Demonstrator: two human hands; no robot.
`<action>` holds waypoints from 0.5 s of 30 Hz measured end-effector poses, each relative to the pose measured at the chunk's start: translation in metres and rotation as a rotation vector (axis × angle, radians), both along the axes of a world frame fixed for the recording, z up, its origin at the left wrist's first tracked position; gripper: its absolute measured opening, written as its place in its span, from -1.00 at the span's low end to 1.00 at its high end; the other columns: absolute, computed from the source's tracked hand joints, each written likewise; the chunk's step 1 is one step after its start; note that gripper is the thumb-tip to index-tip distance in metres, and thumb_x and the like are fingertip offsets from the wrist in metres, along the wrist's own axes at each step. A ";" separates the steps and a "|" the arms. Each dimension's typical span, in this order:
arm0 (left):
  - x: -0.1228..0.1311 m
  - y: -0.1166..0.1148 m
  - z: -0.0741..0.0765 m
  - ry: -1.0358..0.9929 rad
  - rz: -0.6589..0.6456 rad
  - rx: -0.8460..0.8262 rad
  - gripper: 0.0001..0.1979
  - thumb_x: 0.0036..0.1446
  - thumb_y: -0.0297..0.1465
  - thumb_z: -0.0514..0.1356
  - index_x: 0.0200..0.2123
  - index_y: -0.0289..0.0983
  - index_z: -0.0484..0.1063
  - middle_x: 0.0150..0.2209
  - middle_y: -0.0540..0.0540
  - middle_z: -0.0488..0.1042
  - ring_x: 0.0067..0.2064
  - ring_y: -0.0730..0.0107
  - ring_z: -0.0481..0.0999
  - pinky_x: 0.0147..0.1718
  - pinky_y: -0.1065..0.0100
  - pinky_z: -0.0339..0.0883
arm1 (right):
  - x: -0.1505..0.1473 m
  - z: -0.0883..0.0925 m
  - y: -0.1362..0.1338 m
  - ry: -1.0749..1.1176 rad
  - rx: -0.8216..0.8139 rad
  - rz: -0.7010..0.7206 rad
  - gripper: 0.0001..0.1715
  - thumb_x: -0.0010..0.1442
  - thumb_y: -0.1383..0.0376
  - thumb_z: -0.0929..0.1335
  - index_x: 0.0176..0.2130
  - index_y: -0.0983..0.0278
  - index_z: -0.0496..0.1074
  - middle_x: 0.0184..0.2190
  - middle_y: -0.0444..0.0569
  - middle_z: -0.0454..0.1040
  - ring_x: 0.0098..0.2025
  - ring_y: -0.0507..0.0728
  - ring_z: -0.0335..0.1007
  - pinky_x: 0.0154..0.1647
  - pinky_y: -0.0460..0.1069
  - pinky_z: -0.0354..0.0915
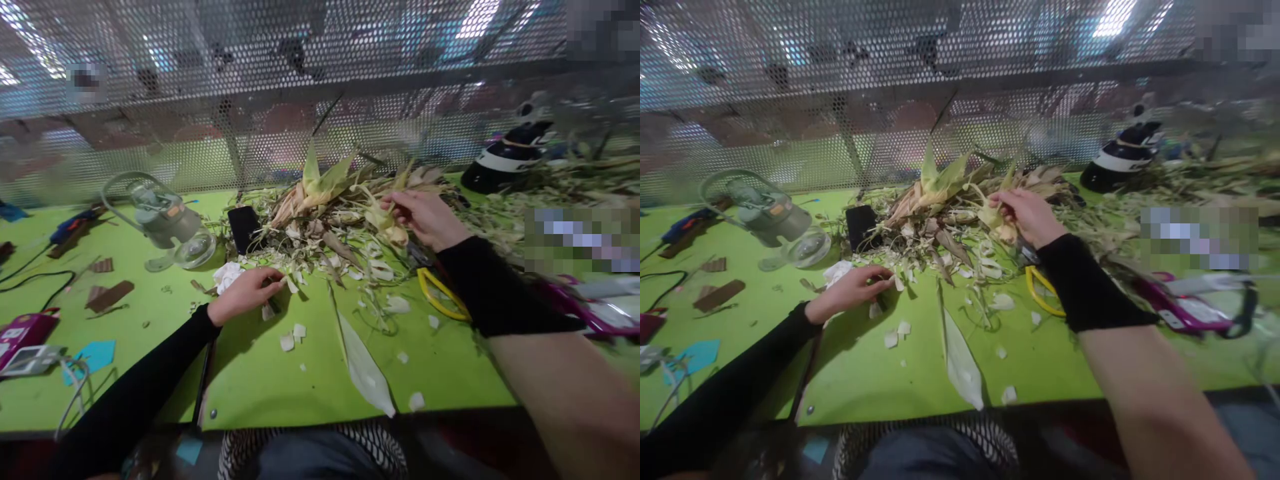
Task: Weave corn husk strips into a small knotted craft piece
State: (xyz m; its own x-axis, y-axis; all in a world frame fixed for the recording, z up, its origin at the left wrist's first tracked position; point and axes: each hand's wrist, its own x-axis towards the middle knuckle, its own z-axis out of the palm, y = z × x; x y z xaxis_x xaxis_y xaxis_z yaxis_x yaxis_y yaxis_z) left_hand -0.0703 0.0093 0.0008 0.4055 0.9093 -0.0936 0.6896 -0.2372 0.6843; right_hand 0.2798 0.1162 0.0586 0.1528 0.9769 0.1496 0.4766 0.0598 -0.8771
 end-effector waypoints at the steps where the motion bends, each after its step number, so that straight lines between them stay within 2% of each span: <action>1: 0.000 0.000 0.001 0.024 -0.002 0.018 -0.63 0.27 -0.15 0.10 -0.07 -0.24 0.56 -0.04 -0.19 0.62 -0.07 0.19 0.58 -0.06 0.23 0.44 | 0.000 0.002 -0.002 0.067 -0.004 -0.002 -0.77 0.30 0.36 0.25 -0.38 0.25 0.40 -0.40 0.01 0.53 -0.53 0.01 0.13 -0.51 -0.03 0.08; 5: -0.004 -0.003 0.014 0.158 0.023 0.105 -0.59 0.30 -0.13 0.08 0.00 -0.26 0.54 0.02 -0.22 0.60 -0.03 0.13 0.58 0.00 0.17 0.41 | -0.003 0.008 -0.009 0.270 0.006 -0.023 -0.73 0.31 0.42 0.23 -0.39 0.24 0.39 -0.46 -0.05 0.49 -0.53 0.00 0.10 -0.49 -0.05 0.10; 9: 0.003 -0.001 0.041 0.172 0.030 0.203 -0.61 0.33 -0.21 0.06 0.05 -0.28 0.52 0.07 -0.22 0.57 0.03 0.11 0.56 0.07 0.14 0.37 | -0.009 0.015 -0.023 0.379 0.031 -0.029 -0.72 0.32 0.43 0.22 -0.38 0.25 0.41 -0.49 -0.06 0.46 -0.51 0.01 0.10 -0.45 -0.05 0.12; 12: 0.033 0.010 0.066 0.105 0.009 0.192 -0.67 0.33 -0.27 0.09 -0.02 -0.29 0.55 0.03 -0.20 0.58 0.01 0.16 0.56 0.05 0.20 0.38 | -0.017 0.020 -0.033 0.418 0.048 0.005 -0.73 0.33 0.41 0.23 -0.36 0.27 0.44 -0.47 -0.05 0.47 -0.50 0.01 0.11 -0.45 -0.05 0.11; 15: 0.081 0.029 0.078 -0.069 -0.029 0.103 -0.65 0.34 -0.24 0.12 -0.01 -0.33 0.54 -0.03 -0.20 0.59 -0.14 0.28 0.55 -0.01 0.24 0.40 | -0.027 0.022 -0.042 0.430 0.068 0.062 -0.77 0.32 0.38 0.26 -0.36 0.26 0.44 -0.46 -0.04 0.48 -0.49 0.01 0.14 -0.43 -0.06 0.13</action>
State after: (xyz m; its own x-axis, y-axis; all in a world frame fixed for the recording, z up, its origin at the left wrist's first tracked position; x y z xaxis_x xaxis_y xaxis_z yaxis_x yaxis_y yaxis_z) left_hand 0.0106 0.0386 0.0785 0.4342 0.9004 0.0291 0.6337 -0.3282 0.7006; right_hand 0.2532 0.0742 0.0804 0.1566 0.9763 0.1495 0.0624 0.1413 -0.9880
